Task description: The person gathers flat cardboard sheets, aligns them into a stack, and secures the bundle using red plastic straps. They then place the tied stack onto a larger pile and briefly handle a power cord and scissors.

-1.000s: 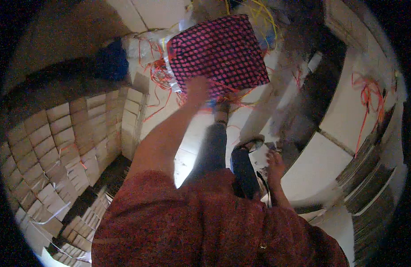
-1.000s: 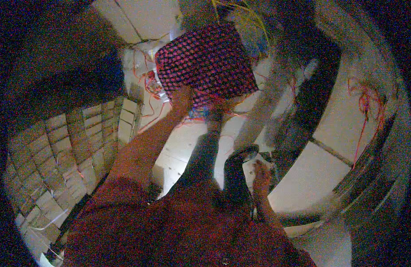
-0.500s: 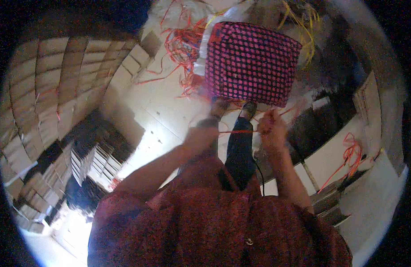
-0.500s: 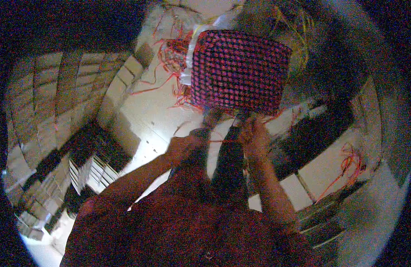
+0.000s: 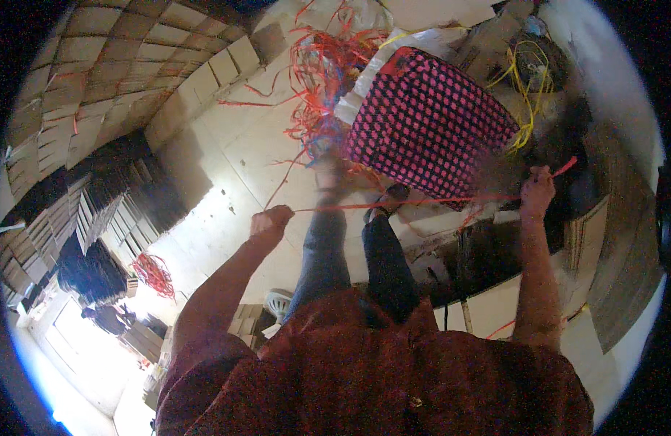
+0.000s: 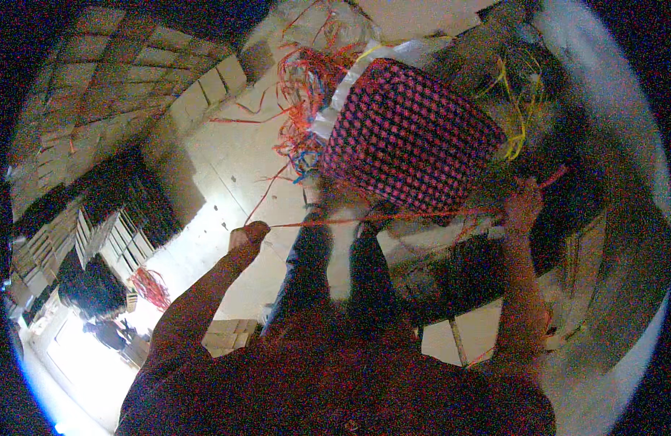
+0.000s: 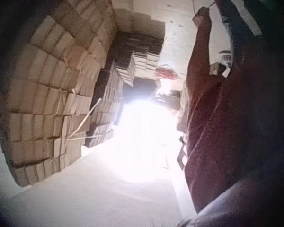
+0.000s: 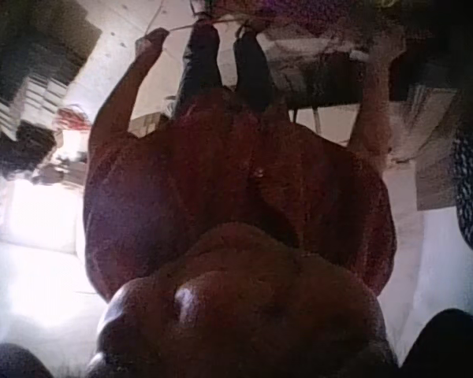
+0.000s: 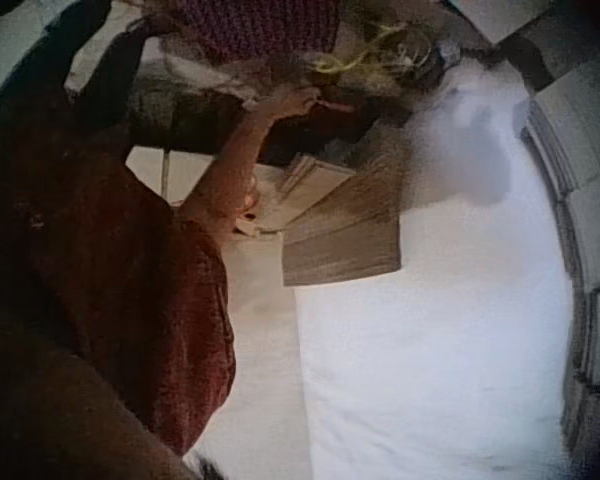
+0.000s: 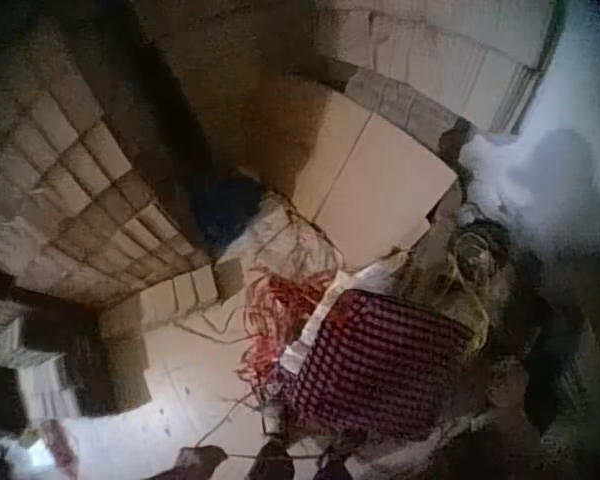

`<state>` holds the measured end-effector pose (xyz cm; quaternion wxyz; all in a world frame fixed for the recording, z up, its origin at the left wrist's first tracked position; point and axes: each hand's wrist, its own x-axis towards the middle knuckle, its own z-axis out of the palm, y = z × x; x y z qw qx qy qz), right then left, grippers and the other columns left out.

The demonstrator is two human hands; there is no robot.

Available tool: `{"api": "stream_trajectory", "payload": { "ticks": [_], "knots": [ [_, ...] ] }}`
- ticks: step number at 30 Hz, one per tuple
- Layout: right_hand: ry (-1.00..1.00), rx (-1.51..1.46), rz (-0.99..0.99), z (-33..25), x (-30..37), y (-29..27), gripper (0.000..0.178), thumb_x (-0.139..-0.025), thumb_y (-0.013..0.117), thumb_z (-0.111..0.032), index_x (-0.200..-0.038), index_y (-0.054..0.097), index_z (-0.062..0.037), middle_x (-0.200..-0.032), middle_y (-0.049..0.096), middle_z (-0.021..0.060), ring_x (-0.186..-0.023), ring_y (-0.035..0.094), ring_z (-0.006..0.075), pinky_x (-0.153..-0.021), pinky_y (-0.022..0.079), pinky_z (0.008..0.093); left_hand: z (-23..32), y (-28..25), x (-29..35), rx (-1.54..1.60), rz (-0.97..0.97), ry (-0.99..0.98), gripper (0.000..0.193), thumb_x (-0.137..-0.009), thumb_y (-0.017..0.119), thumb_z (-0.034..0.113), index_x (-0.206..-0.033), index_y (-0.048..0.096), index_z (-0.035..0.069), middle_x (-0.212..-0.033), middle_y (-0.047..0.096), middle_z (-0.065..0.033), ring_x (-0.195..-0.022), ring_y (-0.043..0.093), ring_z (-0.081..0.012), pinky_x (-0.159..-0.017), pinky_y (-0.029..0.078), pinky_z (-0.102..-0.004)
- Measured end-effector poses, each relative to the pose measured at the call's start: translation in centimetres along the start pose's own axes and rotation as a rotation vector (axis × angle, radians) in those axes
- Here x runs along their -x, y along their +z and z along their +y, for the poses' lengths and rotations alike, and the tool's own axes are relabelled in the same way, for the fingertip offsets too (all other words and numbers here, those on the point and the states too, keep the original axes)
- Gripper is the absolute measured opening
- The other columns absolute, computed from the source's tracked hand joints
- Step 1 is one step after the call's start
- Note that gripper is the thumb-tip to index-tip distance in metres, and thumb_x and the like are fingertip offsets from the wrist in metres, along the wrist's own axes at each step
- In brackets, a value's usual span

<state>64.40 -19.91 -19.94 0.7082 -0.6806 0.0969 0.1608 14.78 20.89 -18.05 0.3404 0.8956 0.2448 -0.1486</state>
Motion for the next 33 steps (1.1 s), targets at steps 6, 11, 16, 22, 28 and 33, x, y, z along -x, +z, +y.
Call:
{"api": "stream_trajectory", "payload": {
  "ticks": [6, 11, 16, 22, 28, 33],
  "knots": [
    [-0.217, 0.98, 0.379, -10.2, 0.2, -0.3, 0.037, -0.092, 0.043, -0.036, -0.101, 0.056, -0.0025, -0.074, 0.054, 0.0053, -0.062, 0.048, 0.0124, -0.054, 0.039, 0.0289, -5.6, -2.4, 7.6, -0.266, -0.237, -0.231, 0.01, -0.078, 0.051, 0.014, -0.081, 0.06, 0.01, -0.079, 0.059, -0.0104, -0.079, 0.058, -0.0288, -0.067, 0.048, -0.0398],
    [-0.33, 1.128, 0.493, -20.2, -0.6, -6.0, 0.037, -0.091, 0.044, -0.035, -0.105, 0.055, -0.0025, -0.08, 0.054, 0.0056, -0.066, 0.048, 0.0126, -0.057, 0.04, 0.0285, -13.2, -3.5, 13.9, -0.509, -0.164, -0.139, 0.008, -0.082, 0.05, 0.013, -0.077, 0.055, 0.01, -0.074, 0.056, -0.0071, -0.079, 0.056, -0.0265, -0.089, 0.038, -0.047],
    [-0.332, 1.235, 0.577, -26.5, 0.8, -8.3, 0.037, -0.091, 0.044, -0.035, -0.108, 0.053, -0.0025, -0.085, 0.054, 0.006, -0.071, 0.048, 0.0127, -0.06, 0.041, 0.0282, -19.8, -5.8, 15.9, -0.756, -0.276, -0.289, 0.012, -0.086, 0.048, 0.02, -0.084, 0.055, 0.011, -0.081, 0.058, -0.0065, -0.086, 0.054, -0.0241, -0.088, 0.035, -0.0448],
    [-0.297, 1.322, 0.647, -30.2, 3.9, -9.7, 0.038, -0.091, 0.045, -0.034, -0.112, 0.052, -0.0025, -0.092, 0.054, 0.0064, -0.077, 0.049, 0.0129, -0.063, 0.042, 0.0277, -19.6, -6.8, 9.7, -0.439, -0.433, -0.484, 0.027, -0.089, 0.046, 0.033, -0.084, 0.054, 0.008, -0.082, 0.062, -0.0095, -0.077, 0.061, -0.0276, -0.063, 0.048, -0.0419],
    [-0.228, 1.324, 0.565, -27.5, 5.2, -9.1, 0.04, -0.091, 0.046, -0.034, -0.116, 0.05, -0.0025, -0.099, 0.054, 0.0068, -0.083, 0.049, 0.0131, -0.067, 0.042, 0.0272, -34.2, -3.9, 15.0, -0.147, 0.072, -0.83, 0.03, -0.086, 0.045, 0.03, -0.087, 0.06, 0.004, -0.085, 0.06, -0.0208, -0.078, 0.056, -0.036, -0.067, 0.043, -0.0446],
    [-0.158, 1.222, 0.393, -22.2, 5.1, -6.9, 0.042, -0.091, 0.047, -0.033, -0.119, 0.049, -0.0025, -0.104, 0.054, 0.0071, -0.087, 0.05, 0.0133, -0.07, 0.043, 0.0268, -38.1, -5.6, 12.7, 0.038, 0.066, -0.7, 0.015, -0.081, 0.051, 0.018, -0.088, 0.061, 0.009, -0.074, 0.059, -0.0144, -0.07, 0.057, -0.03, -0.062, 0.043, -0.0416]
  ]
}}
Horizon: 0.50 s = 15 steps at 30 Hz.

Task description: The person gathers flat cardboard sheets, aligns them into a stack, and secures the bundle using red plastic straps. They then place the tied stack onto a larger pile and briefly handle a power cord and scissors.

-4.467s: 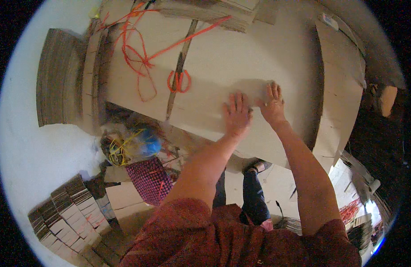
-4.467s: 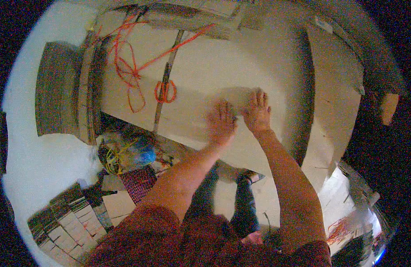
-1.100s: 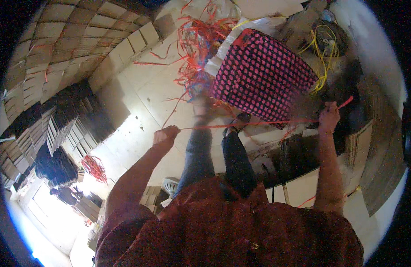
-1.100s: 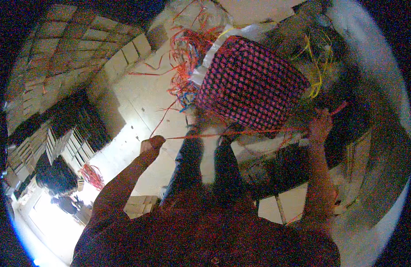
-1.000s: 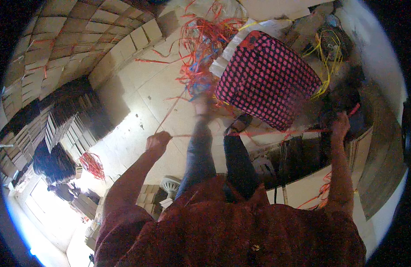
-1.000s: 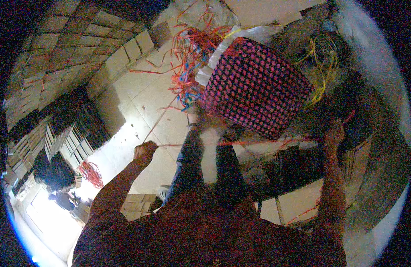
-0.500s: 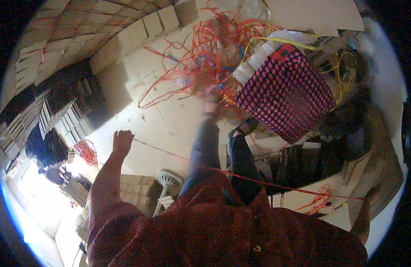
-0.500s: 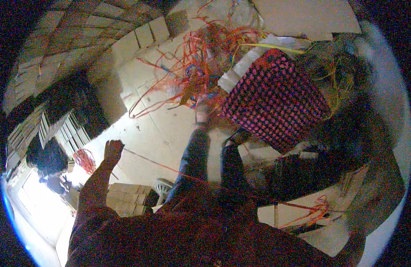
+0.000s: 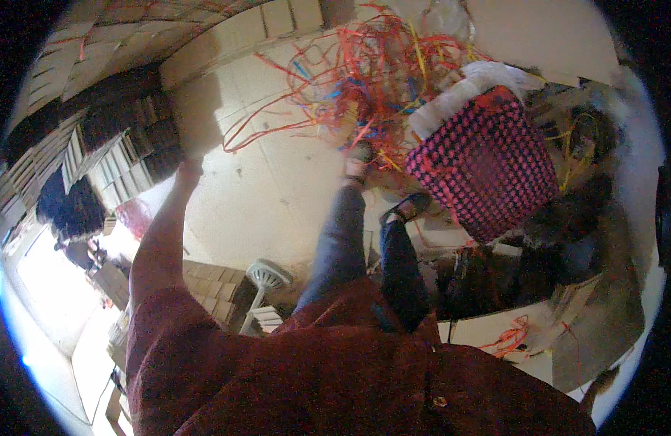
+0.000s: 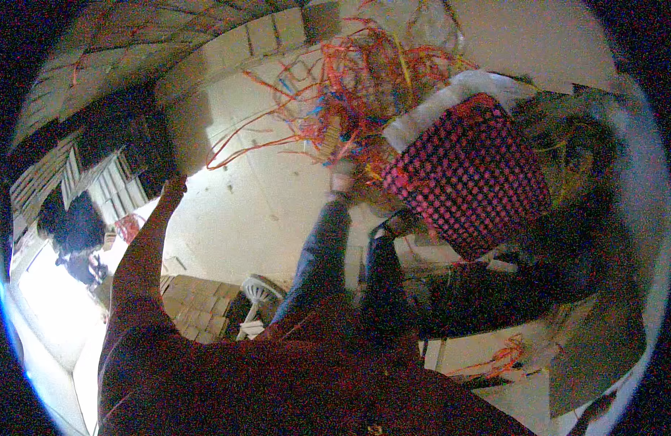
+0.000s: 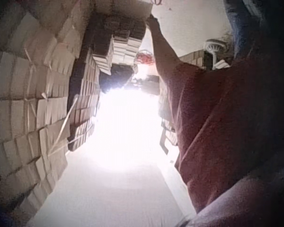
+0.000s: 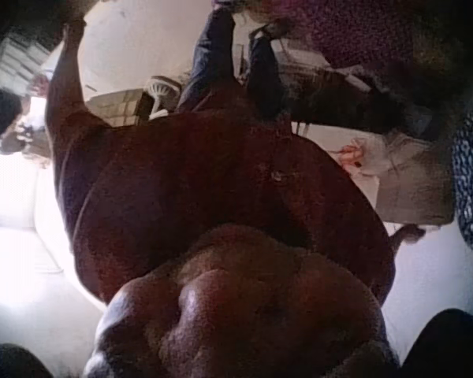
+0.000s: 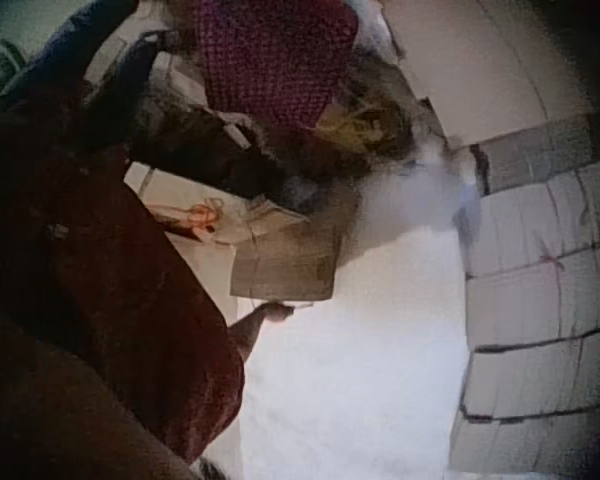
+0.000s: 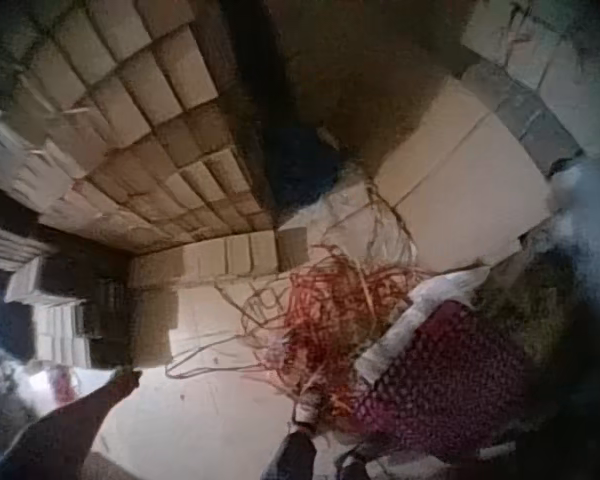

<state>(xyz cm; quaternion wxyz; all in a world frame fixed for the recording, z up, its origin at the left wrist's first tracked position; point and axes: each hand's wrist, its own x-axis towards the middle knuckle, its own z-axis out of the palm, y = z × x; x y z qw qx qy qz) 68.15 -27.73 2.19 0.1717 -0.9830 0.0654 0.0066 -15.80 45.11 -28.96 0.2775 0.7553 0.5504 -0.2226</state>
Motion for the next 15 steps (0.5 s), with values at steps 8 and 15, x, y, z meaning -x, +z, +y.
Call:
{"api": "stream_trajectory", "payload": {
  "ticks": [8, 15],
  "knots": [
    [-0.07, -0.362, -0.672, -5.8, 7.3, 16.5, 0.045, -0.091, 0.048, -0.033, -0.124, 0.046, -0.0025, -0.113, 0.054, 0.0077, -0.095, 0.05, 0.0135, -0.075, 0.044, 0.0262, 22.0, 8.8, 7.1, -0.595, -0.348, 0.235, 0.062, -0.074, 0.065, 0.04, -0.124, 0.043, 0.01, -0.134, 0.036, -0.008, -0.125, 0.032, -0.0295, -0.096, 0.031, -0.0547],
    [-0.704, 0.004, -0.839, -17.6, 15.7, 35.8, 0.024, -0.087, 0.05, -0.022, -0.1, 0.056, -0.0033, -0.078, 0.057, 0.0068, -0.066, 0.05, 0.0157, -0.058, 0.042, 0.0319, 30.0, 17.8, -1.4, 0.079, -0.254, 0.483, 0.042, -0.081, 0.06, 0.032, -0.111, 0.053, 0.003, -0.109, 0.056, -0.0163, -0.099, 0.055, -0.0307, -0.087, 0.043, -0.0393]
  ]
}}
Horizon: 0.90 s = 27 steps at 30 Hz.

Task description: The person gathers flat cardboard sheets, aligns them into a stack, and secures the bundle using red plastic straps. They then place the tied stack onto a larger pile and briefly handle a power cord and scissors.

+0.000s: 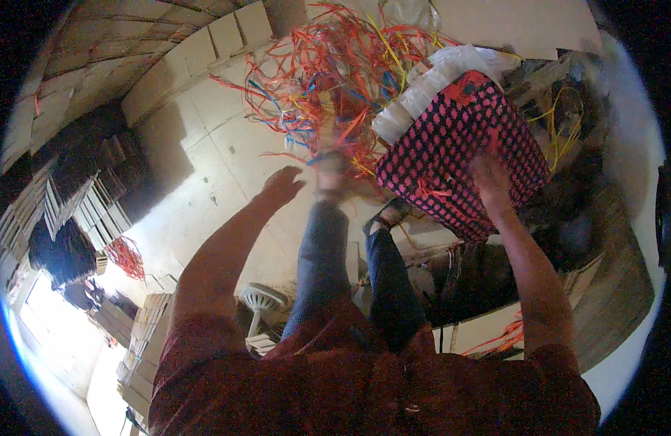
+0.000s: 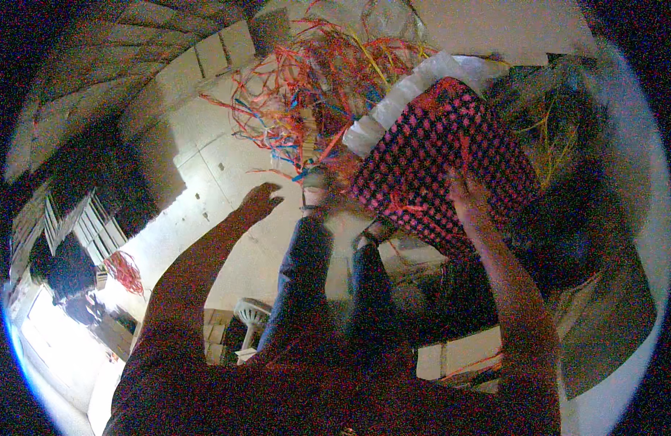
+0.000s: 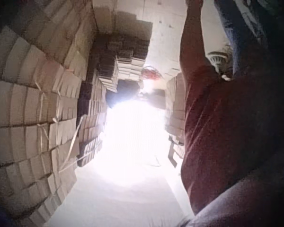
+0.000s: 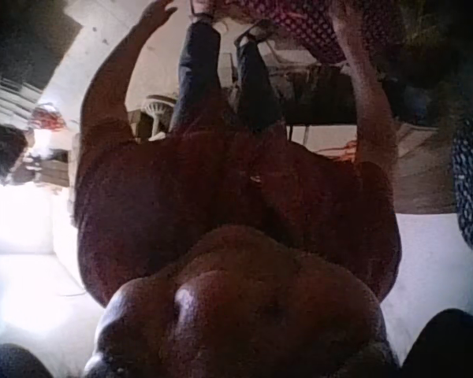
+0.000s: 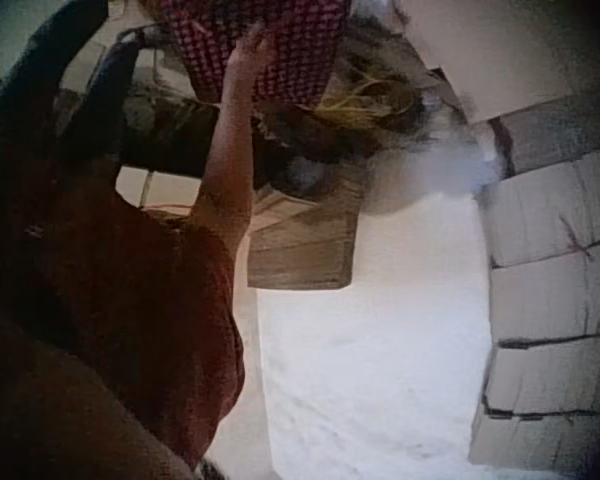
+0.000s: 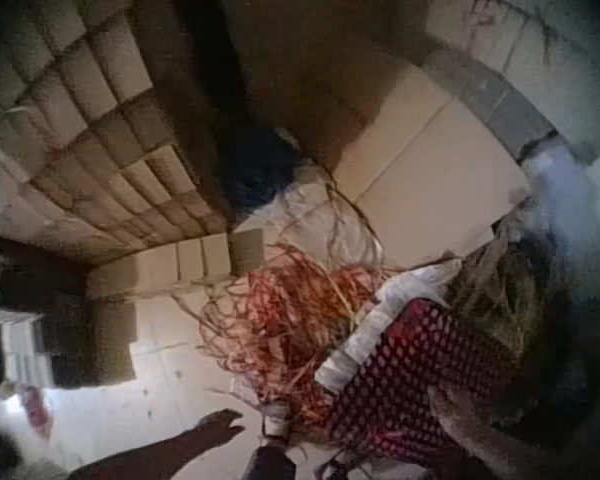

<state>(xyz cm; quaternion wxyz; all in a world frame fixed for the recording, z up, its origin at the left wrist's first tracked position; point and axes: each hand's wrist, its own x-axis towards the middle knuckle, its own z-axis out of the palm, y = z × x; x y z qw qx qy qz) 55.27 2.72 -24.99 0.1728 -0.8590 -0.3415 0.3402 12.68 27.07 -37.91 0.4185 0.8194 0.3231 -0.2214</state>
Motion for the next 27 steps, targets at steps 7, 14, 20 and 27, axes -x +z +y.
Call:
{"api": "stream_trajectory", "payload": {
  "ticks": [7, 14, 20, 27],
  "knots": [
    [-0.191, 0.666, 0.059, 5.8, -3.4, 4.9, 0.035, -0.075, 0.058, -0.012, -0.11, 0.057, -0.0114, -0.096, 0.059, 0.0038, -0.089, 0.054, 0.0197, -0.068, 0.045, 0.034, 6.6, 5.1, -17.3, 0.172, 0.224, 0.242, 0.036, -0.085, 0.053, 0.023, -0.117, 0.05, 0.005, -0.115, 0.052, -0.0136, -0.099, 0.053, -0.0315, -0.087, 0.04, -0.0446],
    [-0.195, 0.26, 0.143, 4.1, -4.5, 5.0, 0.023, -0.074, 0.057, 0.0, -0.097, 0.056, -0.0013, -0.084, 0.057, 0.0102, -0.069, 0.055, 0.0219, -0.056, 0.046, 0.0356, 3.1, 10.3, -29.2, -0.572, 0.062, 0.308, 0.04, -0.086, 0.045, 0.029, -0.125, 0.047, 0.02, -0.128, 0.043, -0.0057, -0.11, 0.047, -0.0229, -0.084, 0.042, -0.0458],
    [-0.007, 0.012, 0.17, 4.0, -4.6, 5.5, 0.019, -0.086, 0.052, -0.017, -0.096, 0.058, -0.002, -0.083, 0.058, 0.0085, -0.073, 0.053, 0.0208, -0.061, 0.045, 0.0352, 4.6, 9.1, -18.2, 0.228, 0.216, -0.076, 0.036, -0.078, 0.054, 0.023, -0.112, 0.054, 0.012, -0.108, 0.056, -0.006, -0.091, 0.059, -0.0189, -0.07, 0.05, -0.038],
    [0.251, -0.171, 0.088, 1.4, -5.6, 4.9, 0.032, -0.088, 0.051, -0.031, -0.084, 0.061, -0.0011, -0.068, 0.056, 0.016, -0.061, 0.049, 0.0275, -0.059, 0.04, 0.0387, 12.9, 1.1, -2.4, 0.359, 0.2, -0.134, 0.017, -0.08, 0.053, 0.013, -0.095, 0.055, 0.004, -0.08, 0.057, -0.0086, -0.077, 0.059, -0.021, -0.066, 0.049, -0.0322]
  ]
}}
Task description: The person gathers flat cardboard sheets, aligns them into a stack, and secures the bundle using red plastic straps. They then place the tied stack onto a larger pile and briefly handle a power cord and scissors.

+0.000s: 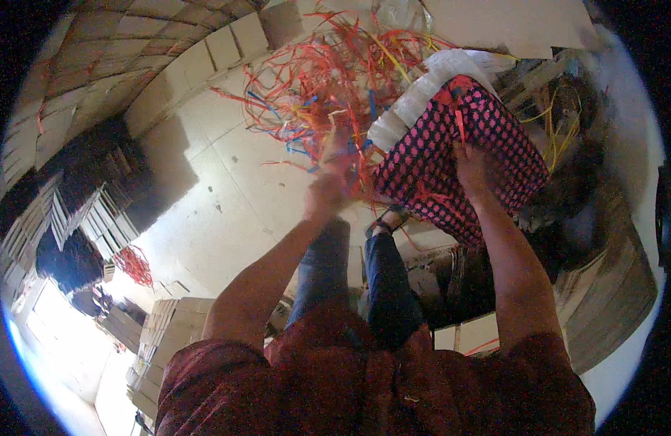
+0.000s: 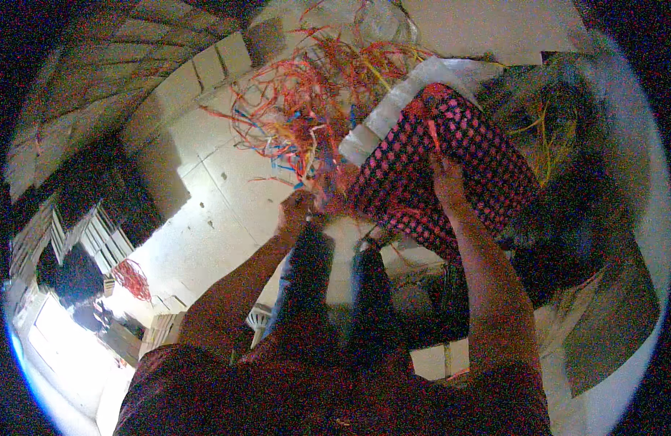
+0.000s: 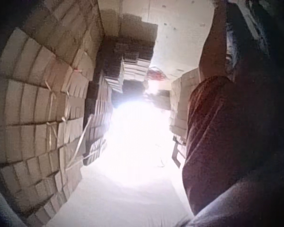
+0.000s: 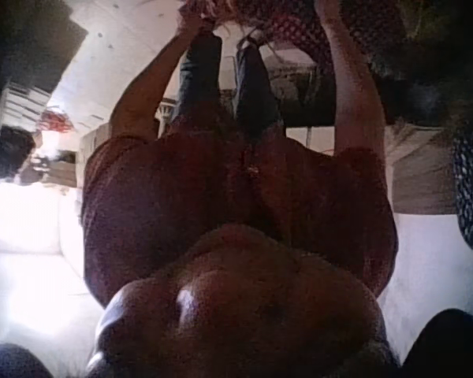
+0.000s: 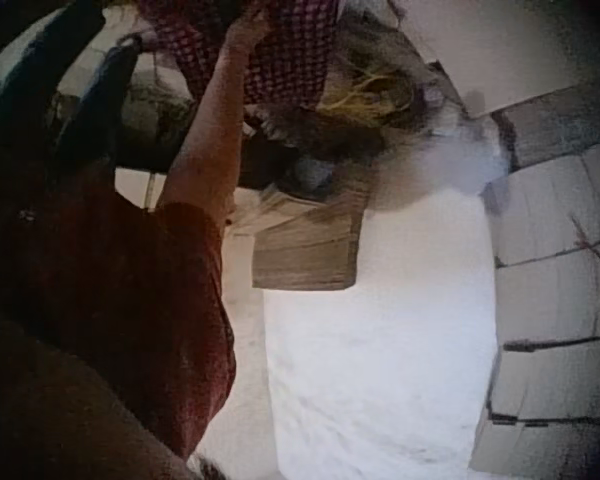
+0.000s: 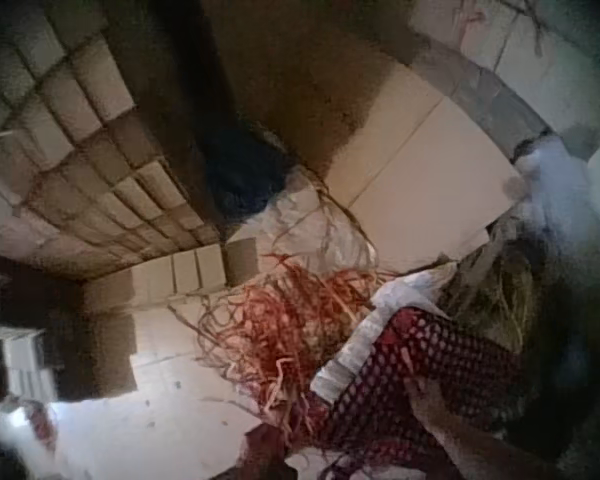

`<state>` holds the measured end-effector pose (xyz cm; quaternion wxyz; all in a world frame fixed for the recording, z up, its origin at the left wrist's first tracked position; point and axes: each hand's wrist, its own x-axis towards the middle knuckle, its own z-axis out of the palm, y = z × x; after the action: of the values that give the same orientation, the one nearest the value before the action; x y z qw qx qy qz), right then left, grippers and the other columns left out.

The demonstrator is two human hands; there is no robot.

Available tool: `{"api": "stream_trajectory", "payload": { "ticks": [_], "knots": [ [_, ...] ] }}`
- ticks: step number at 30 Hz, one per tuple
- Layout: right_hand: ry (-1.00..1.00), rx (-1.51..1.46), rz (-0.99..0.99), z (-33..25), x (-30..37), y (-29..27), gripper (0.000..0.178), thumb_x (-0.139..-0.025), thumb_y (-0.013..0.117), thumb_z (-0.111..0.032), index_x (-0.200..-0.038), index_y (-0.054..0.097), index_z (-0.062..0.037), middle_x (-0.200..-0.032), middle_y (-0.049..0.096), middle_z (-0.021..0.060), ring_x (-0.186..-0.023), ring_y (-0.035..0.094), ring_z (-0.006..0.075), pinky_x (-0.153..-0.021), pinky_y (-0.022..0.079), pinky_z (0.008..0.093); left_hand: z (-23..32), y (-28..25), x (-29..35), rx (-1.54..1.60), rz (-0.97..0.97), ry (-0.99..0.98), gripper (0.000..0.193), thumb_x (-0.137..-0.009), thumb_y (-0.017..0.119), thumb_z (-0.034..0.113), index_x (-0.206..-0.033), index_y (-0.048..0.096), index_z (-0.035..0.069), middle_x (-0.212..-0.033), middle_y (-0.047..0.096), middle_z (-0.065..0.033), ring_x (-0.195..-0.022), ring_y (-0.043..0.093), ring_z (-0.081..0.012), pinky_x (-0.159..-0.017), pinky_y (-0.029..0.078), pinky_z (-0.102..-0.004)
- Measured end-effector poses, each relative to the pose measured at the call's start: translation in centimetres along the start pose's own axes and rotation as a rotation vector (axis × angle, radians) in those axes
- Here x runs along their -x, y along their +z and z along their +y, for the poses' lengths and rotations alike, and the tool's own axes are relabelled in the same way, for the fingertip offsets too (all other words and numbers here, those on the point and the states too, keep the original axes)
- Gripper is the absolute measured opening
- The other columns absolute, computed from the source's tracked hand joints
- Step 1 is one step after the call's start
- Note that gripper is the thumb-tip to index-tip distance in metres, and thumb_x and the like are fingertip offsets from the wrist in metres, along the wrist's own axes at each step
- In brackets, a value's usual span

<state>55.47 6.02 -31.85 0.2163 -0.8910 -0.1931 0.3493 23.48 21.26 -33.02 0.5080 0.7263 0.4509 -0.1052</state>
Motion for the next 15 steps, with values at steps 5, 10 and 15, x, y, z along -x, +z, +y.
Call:
{"api": "stream_trajectory", "payload": {
  "ticks": [5, 10, 15],
  "knots": [
    [-0.093, 0.084, 0.005, -2.9, 0.9, -0.5, 0.039, -0.091, 0.048, -0.034, -0.078, 0.055, 0.0014, -0.06, 0.048, 0.0066, -0.056, 0.047, 0.018, -0.054, 0.038, 0.033, -2.6, 1.7, 4.7, 0.581, 0.099, -0.051, 0.014, -0.088, 0.049, 0.014, -0.088, 0.055, 0.002, -0.076, 0.058, -0.0057, -0.069, 0.055, -0.0132, -0.062, 0.046, -0.0277],
    [-0.019, -0.109, 0.039, -1.4, 1.8, 0.0, 0.038, -0.091, 0.047, -0.034, -0.078, 0.056, 0.0002, -0.06, 0.049, 0.0039, -0.053, 0.046, 0.0129, -0.051, 0.038, 0.0284, -2.0, 3.1, 6.5, 0.593, 0.127, -0.032, 0.011, -0.087, 0.05, 0.013, -0.092, 0.055, 0.004, -0.079, 0.058, -0.0037, -0.071, 0.055, -0.0133, -0.061, 0.046, -0.0272],
    [0.035, -0.328, -0.162, -6.9, 11.3, 1.6, 0.027, -0.091, 0.047, -0.027, -0.081, 0.059, -0.0049, -0.06, 0.051, -0.0002, -0.056, 0.047, 0.0073, -0.052, 0.037, 0.0234, -2.6, 5.6, 9.5, 0.478, 0.079, -0.164, 0.011, -0.085, 0.049, 0.009, -0.092, 0.055, 0.005, -0.079, 0.057, -0.0013, -0.072, 0.056, -0.0156, -0.061, 0.046, -0.0274]
  ]
}}
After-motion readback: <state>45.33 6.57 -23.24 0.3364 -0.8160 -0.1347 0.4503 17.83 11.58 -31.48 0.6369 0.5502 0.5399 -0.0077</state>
